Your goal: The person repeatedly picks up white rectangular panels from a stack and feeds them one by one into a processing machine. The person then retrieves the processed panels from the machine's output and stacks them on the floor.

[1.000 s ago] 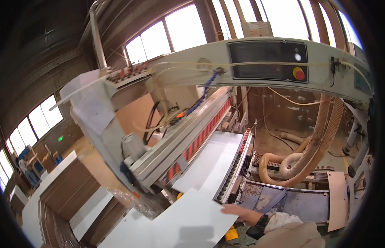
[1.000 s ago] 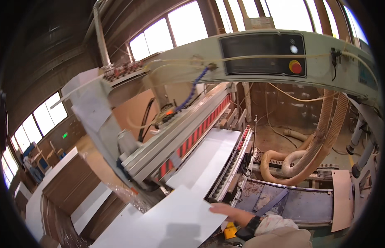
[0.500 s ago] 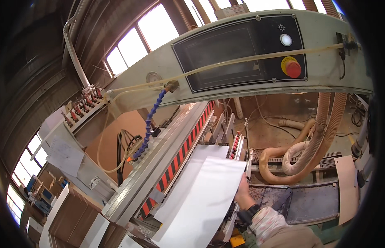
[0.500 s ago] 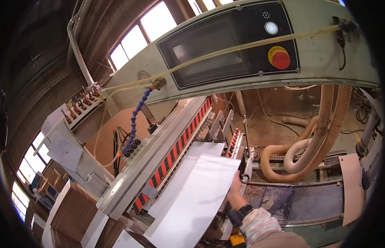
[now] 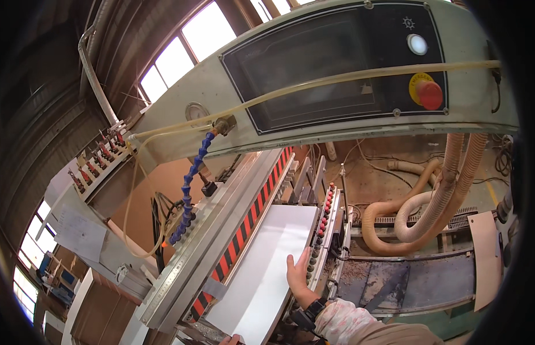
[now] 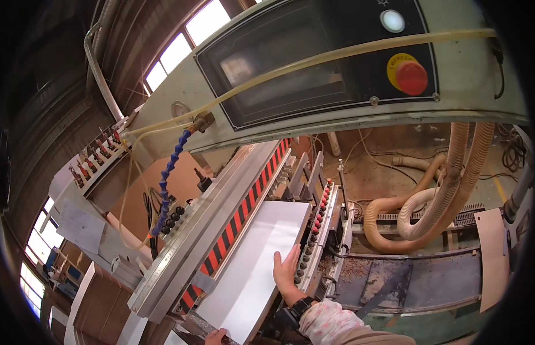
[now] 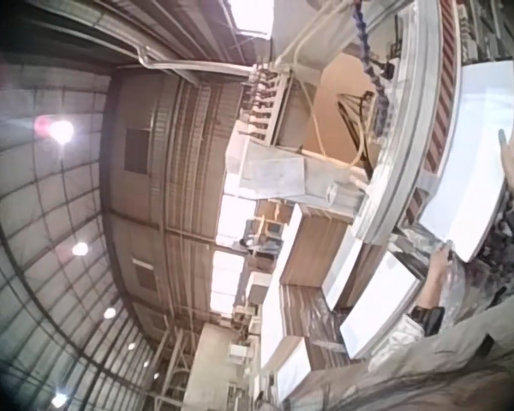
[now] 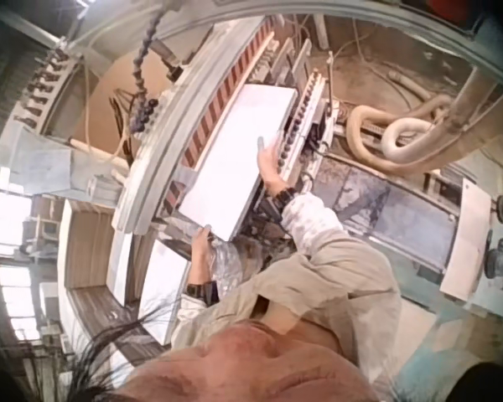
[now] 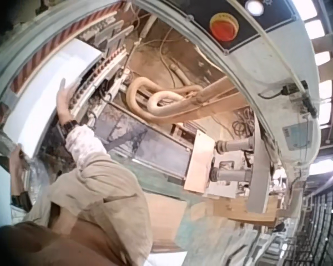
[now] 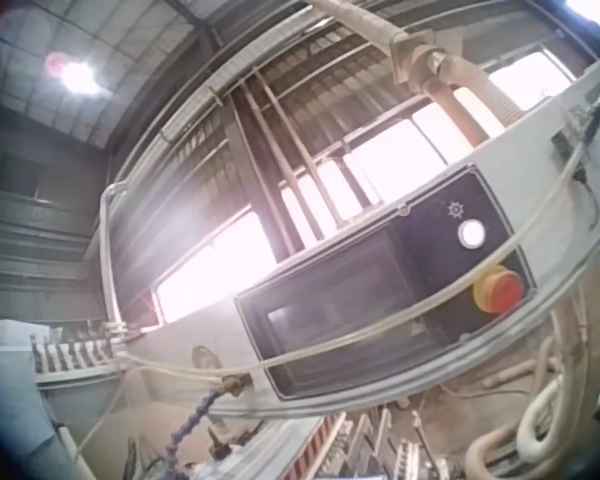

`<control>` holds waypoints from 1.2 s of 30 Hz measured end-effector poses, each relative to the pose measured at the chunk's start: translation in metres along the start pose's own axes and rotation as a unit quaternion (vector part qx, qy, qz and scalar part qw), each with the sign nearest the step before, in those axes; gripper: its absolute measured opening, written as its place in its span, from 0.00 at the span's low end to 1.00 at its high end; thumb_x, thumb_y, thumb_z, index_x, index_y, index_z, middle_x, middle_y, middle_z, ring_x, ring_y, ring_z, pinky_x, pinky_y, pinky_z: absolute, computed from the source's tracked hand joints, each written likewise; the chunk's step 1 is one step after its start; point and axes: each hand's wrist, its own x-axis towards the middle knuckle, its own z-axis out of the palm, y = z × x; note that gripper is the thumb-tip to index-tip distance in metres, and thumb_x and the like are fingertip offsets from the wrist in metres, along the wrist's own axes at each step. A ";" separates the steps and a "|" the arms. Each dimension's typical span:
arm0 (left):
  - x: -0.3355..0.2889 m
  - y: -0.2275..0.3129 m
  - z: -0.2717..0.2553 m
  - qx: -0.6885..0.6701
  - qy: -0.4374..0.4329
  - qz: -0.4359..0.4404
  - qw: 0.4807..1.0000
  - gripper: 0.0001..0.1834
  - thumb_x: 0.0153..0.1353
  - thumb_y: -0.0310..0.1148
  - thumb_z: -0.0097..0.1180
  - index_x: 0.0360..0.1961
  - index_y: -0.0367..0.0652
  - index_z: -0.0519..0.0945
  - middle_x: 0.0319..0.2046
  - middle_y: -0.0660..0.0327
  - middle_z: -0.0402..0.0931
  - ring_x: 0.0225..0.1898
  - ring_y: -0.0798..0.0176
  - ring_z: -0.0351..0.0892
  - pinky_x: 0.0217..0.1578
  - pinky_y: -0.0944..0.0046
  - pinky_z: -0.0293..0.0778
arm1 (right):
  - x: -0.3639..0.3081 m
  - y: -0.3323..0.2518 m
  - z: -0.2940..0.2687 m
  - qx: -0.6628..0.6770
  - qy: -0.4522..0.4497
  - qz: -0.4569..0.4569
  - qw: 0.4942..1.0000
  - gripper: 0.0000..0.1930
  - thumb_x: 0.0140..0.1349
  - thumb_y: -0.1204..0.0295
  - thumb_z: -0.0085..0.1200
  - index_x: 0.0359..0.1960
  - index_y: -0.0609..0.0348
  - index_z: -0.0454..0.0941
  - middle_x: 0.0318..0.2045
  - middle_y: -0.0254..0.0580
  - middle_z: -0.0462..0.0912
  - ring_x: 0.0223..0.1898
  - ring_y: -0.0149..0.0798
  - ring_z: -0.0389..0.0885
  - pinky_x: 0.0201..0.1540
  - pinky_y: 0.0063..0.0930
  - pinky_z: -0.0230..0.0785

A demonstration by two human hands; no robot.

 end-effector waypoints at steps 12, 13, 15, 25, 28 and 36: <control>0.002 0.020 0.012 -0.144 -0.071 -0.014 0.987 0.18 0.58 0.25 0.49 0.50 0.38 0.68 0.45 0.59 0.70 0.45 0.63 0.71 0.42 0.60 0.70 | 0.020 0.006 -0.001 0.065 0.000 0.031 0.997 0.34 0.66 0.57 0.37 0.64 0.70 0.41 0.66 0.59 0.42 0.68 0.49 0.38 0.67 0.35 0.32; 0.005 0.012 0.011 -0.155 -0.048 0.024 0.986 0.16 0.59 0.26 0.48 0.49 0.38 0.69 0.43 0.60 0.71 0.43 0.64 0.71 0.41 0.60 0.69 | 0.016 0.008 -0.003 0.122 0.001 0.041 0.992 0.33 0.67 0.58 0.36 0.65 0.69 0.41 0.66 0.58 0.42 0.68 0.49 0.37 0.67 0.35 0.32; 0.003 0.023 0.019 -0.175 0.008 0.099 0.980 0.14 0.60 0.27 0.46 0.47 0.37 0.71 0.40 0.61 0.72 0.41 0.65 0.72 0.40 0.62 0.68 | 0.001 -0.002 -0.001 0.236 -0.001 0.067 0.969 0.32 0.67 0.59 0.35 0.65 0.66 0.41 0.67 0.56 0.41 0.69 0.47 0.35 0.68 0.33 0.31; 0.005 0.010 0.018 0.102 0.079 0.228 0.965 0.23 0.57 0.38 0.51 0.50 0.34 0.68 0.47 0.44 0.69 0.50 0.45 0.68 0.50 0.56 0.64 | -0.074 -0.007 0.001 0.148 -0.022 -0.001 0.989 0.26 0.69 0.67 0.31 0.66 0.62 0.43 0.61 0.46 0.56 0.58 0.37 0.58 0.61 0.28 0.49; 0.006 0.013 0.018 0.077 0.023 0.249 0.965 0.25 0.58 0.39 0.50 0.52 0.34 0.67 0.49 0.44 0.68 0.52 0.44 0.67 0.52 0.55 0.63 | -0.060 0.006 -0.006 0.232 -0.018 -0.007 0.973 0.27 0.69 0.62 0.31 0.66 0.63 0.44 0.63 0.48 0.52 0.61 0.42 0.56 0.63 0.34 0.48; 0.011 -0.008 -0.008 0.002 0.003 0.246 0.969 0.25 0.59 0.35 0.49 0.57 0.37 0.65 0.44 0.48 0.68 0.44 0.52 0.72 0.46 0.59 0.68 | -0.049 0.020 -0.001 0.385 -0.178 0.043 0.905 0.28 0.68 0.53 0.29 0.61 0.62 0.54 0.58 0.46 0.63 0.56 0.43 0.64 0.59 0.33 0.57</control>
